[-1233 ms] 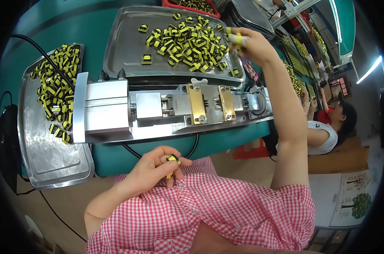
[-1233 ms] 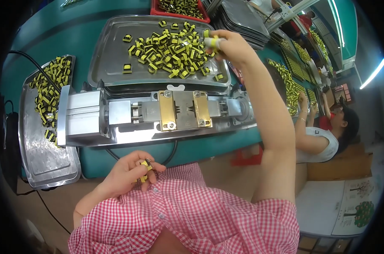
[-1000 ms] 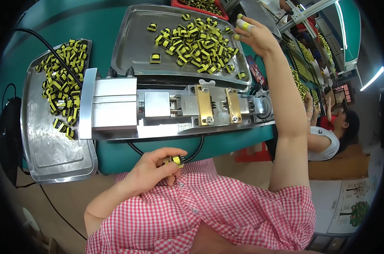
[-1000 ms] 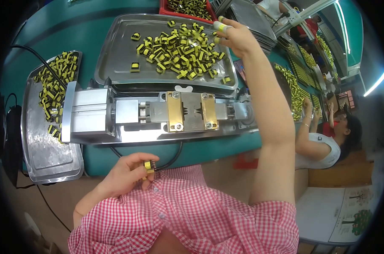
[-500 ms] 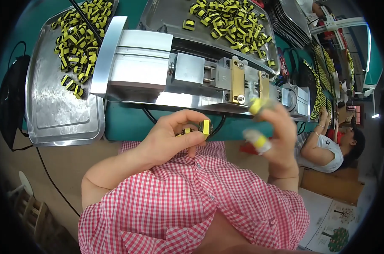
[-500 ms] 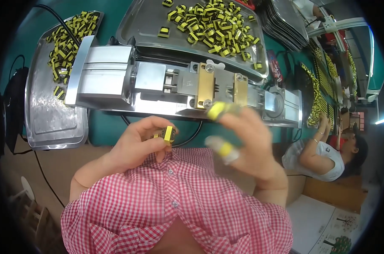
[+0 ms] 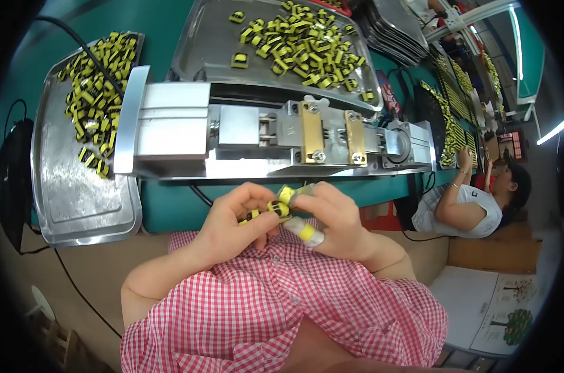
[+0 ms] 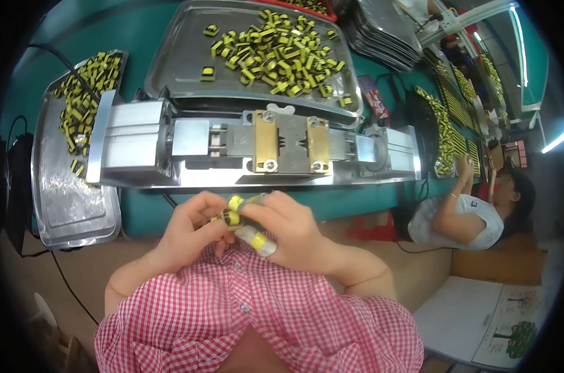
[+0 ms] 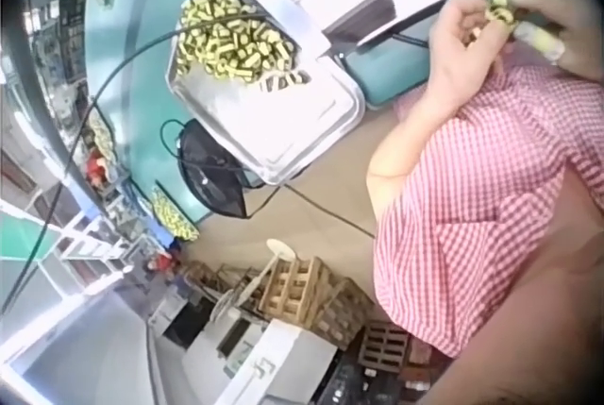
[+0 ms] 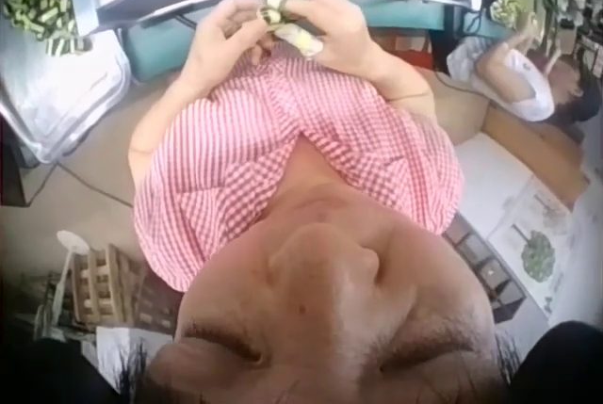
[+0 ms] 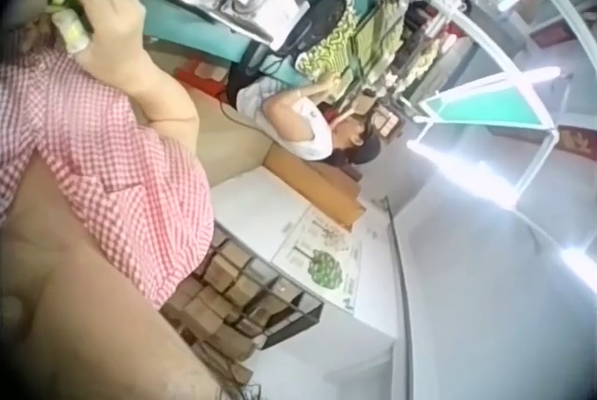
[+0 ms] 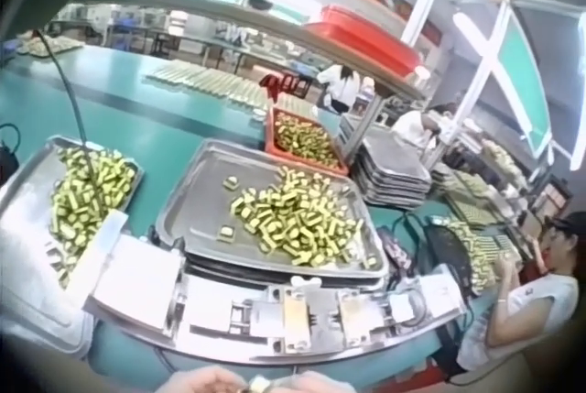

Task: The person assembles electronic components by placing them into a crimping machine, then sorts the finished parts by hand into a metal tray and a plastic container.

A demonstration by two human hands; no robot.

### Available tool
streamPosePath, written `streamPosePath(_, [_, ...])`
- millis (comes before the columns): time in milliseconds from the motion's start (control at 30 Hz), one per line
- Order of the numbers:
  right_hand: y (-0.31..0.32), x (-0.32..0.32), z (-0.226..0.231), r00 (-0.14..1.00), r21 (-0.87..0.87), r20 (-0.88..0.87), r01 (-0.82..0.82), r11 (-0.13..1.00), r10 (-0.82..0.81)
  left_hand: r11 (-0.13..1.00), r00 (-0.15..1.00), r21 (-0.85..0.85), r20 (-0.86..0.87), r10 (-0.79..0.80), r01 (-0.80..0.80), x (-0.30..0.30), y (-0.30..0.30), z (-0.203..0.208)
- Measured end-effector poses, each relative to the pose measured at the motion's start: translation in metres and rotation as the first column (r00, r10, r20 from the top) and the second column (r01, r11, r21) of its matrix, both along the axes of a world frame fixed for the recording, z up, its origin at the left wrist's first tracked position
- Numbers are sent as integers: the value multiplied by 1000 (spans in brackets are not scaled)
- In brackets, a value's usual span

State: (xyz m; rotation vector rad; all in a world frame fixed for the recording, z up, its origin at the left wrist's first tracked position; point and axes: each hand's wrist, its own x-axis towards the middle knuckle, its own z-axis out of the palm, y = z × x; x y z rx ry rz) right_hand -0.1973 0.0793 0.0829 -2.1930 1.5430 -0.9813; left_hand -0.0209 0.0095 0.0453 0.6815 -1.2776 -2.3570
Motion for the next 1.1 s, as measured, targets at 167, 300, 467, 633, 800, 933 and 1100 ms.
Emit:
streamPosePath(167, [3,-1,-4,998,16,67,-21,1000,19,998,996,-18,60,-61,62,3,1,-4])
streamPosePath(300, [5,-3,-9,993,33,100,-65,997,61,990,992,-76,47,-118,121,3,4,-10])
streamPosePath(467, [2,-3,0,992,37,83,-99,994,95,984,990,-101,23,-142,143,3,3,-13])
streamPosePath(633, [4,-9,5,994,30,-58,-86,996,87,982,983,-42,5,-184,184,-1,1,-8])
streamPosePath(800, [-4,-27,37,967,-18,-233,99,995,-100,906,966,371,-224,-126,204,-3,-2,-10])
streamPosePath(933, [-14,-51,56,884,-34,-394,259,965,-251,916,980,381,-191,-53,123,-1,-1,-7])
streamPosePath(1100, [-29,-67,66,800,29,-573,236,971,-177,881,984,449,-161,-80,145,2,-4,-9])
